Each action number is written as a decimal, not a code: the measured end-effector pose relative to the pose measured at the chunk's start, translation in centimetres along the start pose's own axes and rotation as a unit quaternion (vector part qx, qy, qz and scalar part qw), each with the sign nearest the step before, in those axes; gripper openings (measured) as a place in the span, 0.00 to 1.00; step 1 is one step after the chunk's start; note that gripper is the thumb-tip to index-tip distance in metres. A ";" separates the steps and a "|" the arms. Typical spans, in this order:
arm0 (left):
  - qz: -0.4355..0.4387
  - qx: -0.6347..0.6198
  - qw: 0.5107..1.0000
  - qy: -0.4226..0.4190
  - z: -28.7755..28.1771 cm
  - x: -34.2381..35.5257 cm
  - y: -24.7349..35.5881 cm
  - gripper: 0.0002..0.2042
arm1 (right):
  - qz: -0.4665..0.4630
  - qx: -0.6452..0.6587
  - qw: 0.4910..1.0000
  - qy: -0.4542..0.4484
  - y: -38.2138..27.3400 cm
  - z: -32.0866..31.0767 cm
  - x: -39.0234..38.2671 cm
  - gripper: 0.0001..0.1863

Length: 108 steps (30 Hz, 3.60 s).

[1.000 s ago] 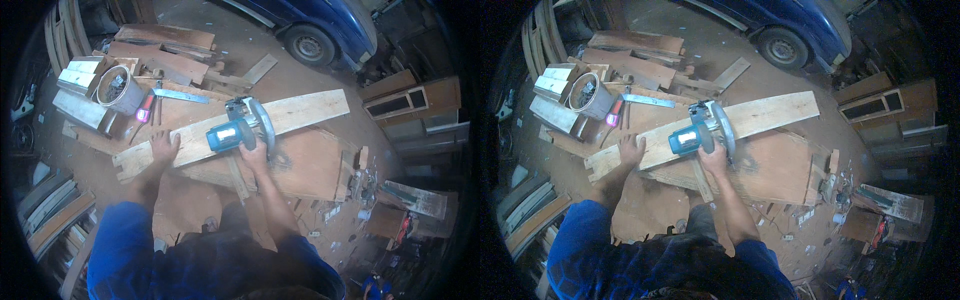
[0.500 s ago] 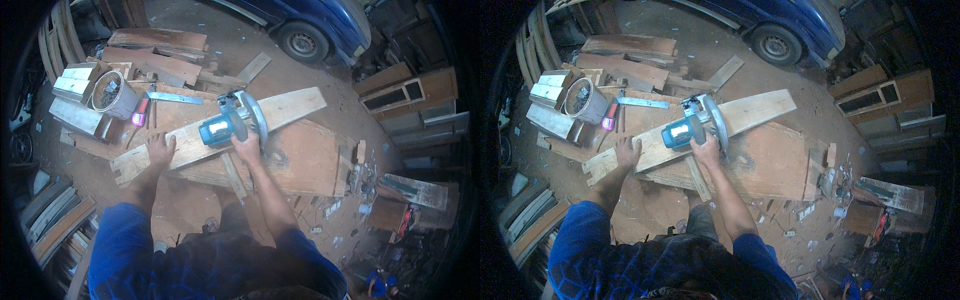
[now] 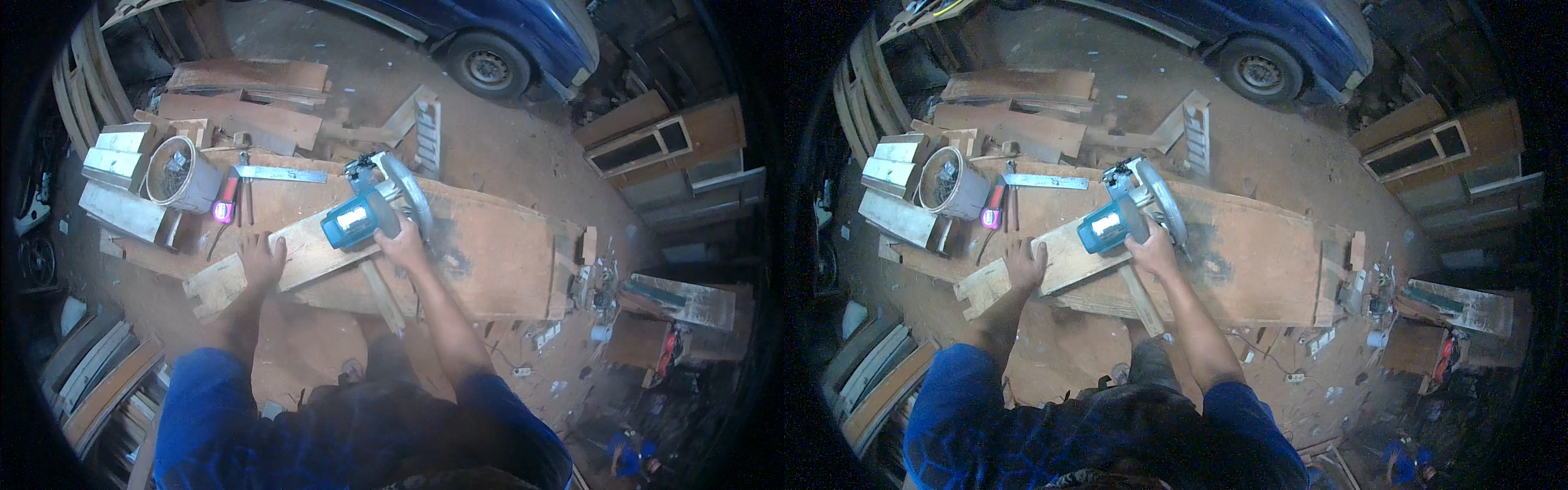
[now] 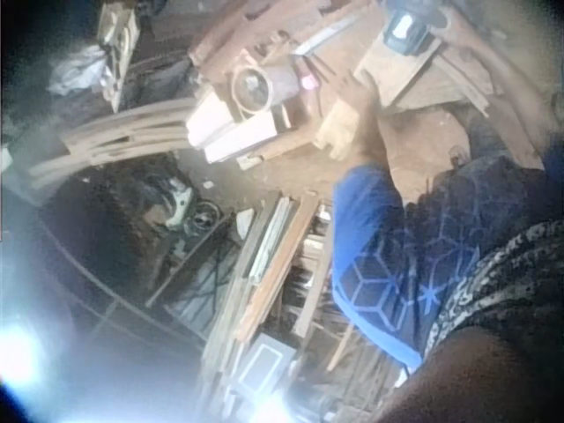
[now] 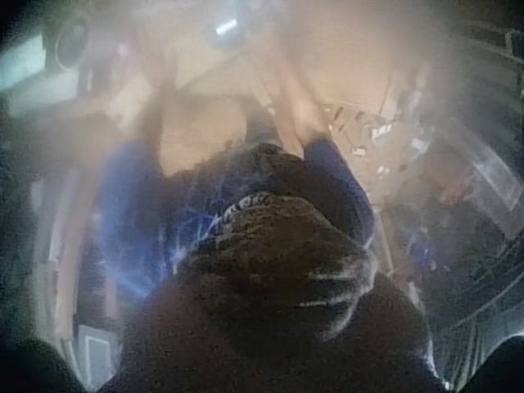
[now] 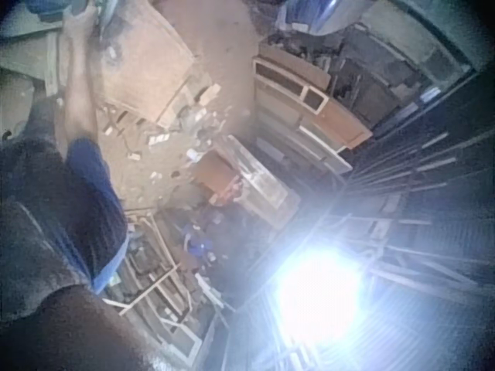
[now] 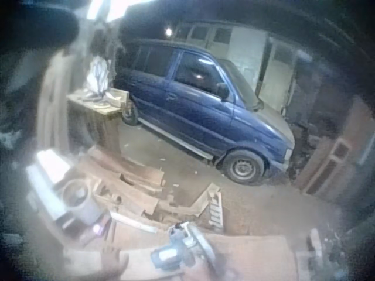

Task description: The person measures a long piece of wood with a tape measure and marks it. They then use a circular saw to cut the wood into smaller sections on a workbench. The person handles the cut pieces and continues cutting the remaining length of the board.

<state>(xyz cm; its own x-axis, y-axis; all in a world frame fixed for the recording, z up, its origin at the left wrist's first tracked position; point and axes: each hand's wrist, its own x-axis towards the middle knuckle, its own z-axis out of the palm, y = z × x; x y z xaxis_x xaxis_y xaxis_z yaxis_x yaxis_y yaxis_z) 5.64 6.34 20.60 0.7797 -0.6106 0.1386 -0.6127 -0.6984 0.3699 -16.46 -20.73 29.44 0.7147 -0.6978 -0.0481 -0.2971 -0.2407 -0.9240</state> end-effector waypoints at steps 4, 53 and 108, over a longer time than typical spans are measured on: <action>-0.028 -0.016 0.999 -0.039 -0.7 0.3 0.6 0.21 | 0.005 -0.009 0.999 -0.032 -0.5 -0.6 0.2 0.28; 0.048 -0.198 0.787 -0.582 -2.7 6.4 7.0 0.48 | 0.295 -0.006 0.923 0.245 -6.6 -15.4 -34.7 0.16; 0.130 -0.097 0.927 -0.339 -5.2 -1.2 14.4 0.34 | 0.271 -0.699 0.647 -0.139 20.9 -19.4 -8.5 0.14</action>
<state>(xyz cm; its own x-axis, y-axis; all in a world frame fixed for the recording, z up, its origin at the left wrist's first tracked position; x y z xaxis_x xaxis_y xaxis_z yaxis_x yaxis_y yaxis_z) -3.43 -1.00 30.54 0.3086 -0.8889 -0.3386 -0.6817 -0.4550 0.5730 -41.01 -32.95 17.93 0.2937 -0.8339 -0.4673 -0.6961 -0.5216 0.4933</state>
